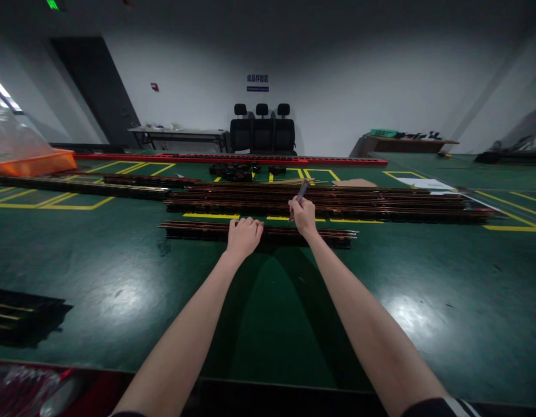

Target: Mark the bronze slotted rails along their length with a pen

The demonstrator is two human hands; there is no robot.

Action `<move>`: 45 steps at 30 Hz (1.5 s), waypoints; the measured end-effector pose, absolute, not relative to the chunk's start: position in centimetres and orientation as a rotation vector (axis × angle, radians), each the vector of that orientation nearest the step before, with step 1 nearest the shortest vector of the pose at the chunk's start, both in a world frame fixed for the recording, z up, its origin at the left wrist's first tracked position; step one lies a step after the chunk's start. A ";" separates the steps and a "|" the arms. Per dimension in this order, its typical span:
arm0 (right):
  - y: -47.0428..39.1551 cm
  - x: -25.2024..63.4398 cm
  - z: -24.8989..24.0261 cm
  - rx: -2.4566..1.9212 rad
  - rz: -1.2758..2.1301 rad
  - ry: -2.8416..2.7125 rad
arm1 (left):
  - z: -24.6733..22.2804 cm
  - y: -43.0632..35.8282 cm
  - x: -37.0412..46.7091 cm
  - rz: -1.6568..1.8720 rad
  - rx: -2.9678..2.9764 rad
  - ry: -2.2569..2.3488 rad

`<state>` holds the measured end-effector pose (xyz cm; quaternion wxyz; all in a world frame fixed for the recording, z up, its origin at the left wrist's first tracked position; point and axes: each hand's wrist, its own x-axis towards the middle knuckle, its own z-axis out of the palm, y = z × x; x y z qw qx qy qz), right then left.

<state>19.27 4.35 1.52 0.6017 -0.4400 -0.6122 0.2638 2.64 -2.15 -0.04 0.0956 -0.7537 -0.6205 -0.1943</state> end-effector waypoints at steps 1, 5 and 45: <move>4.3 19.3 1.6 -1.016 0.619 -1.418 | -0.1 -2.1 2.6 -0.578 -2.232 -1.837; 4.1 19.3 1.7 -1.017 0.631 -1.418 | -0.1 -2.1 2.5 -0.579 -2.251 -1.834; 3.9 18.9 1.6 -0.886 0.848 -1.444 | 0.0 -2.5 1.9 -0.575 -2.117 -1.859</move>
